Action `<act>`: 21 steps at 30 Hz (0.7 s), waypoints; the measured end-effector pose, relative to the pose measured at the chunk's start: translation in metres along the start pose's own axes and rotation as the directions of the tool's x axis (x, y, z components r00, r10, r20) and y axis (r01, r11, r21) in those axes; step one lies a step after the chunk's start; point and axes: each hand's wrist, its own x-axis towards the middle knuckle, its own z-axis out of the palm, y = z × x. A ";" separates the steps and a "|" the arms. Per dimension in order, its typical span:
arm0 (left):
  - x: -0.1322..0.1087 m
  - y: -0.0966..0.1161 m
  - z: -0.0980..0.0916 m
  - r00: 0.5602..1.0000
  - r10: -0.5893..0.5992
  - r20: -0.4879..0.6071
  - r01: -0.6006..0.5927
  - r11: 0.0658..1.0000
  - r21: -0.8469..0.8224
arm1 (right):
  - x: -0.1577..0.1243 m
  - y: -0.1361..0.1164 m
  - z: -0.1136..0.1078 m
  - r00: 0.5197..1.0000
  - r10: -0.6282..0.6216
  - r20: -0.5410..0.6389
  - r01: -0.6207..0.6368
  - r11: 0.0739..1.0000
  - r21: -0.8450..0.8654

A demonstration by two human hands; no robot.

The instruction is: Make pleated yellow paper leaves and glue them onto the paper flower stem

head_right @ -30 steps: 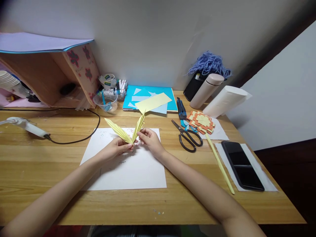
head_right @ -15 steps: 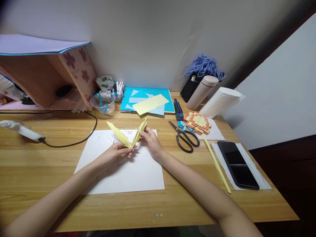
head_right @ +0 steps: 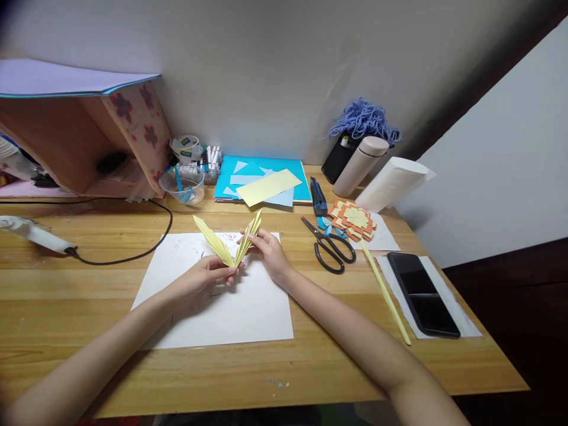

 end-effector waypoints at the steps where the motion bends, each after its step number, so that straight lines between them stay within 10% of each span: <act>1: 0.000 0.000 0.000 1.000 0.000 0.005 0.001 1.000 -0.020 | 0.000 0.000 0.000 1.000 -0.006 0.002 0.006 1.000 -0.002; 21: 0.003 -0.004 -0.002 1.000 0.007 -0.016 -0.007 0.999 -0.044 | 0.002 0.005 -0.001 0.991 -0.088 -0.101 0.086 0.996 -0.021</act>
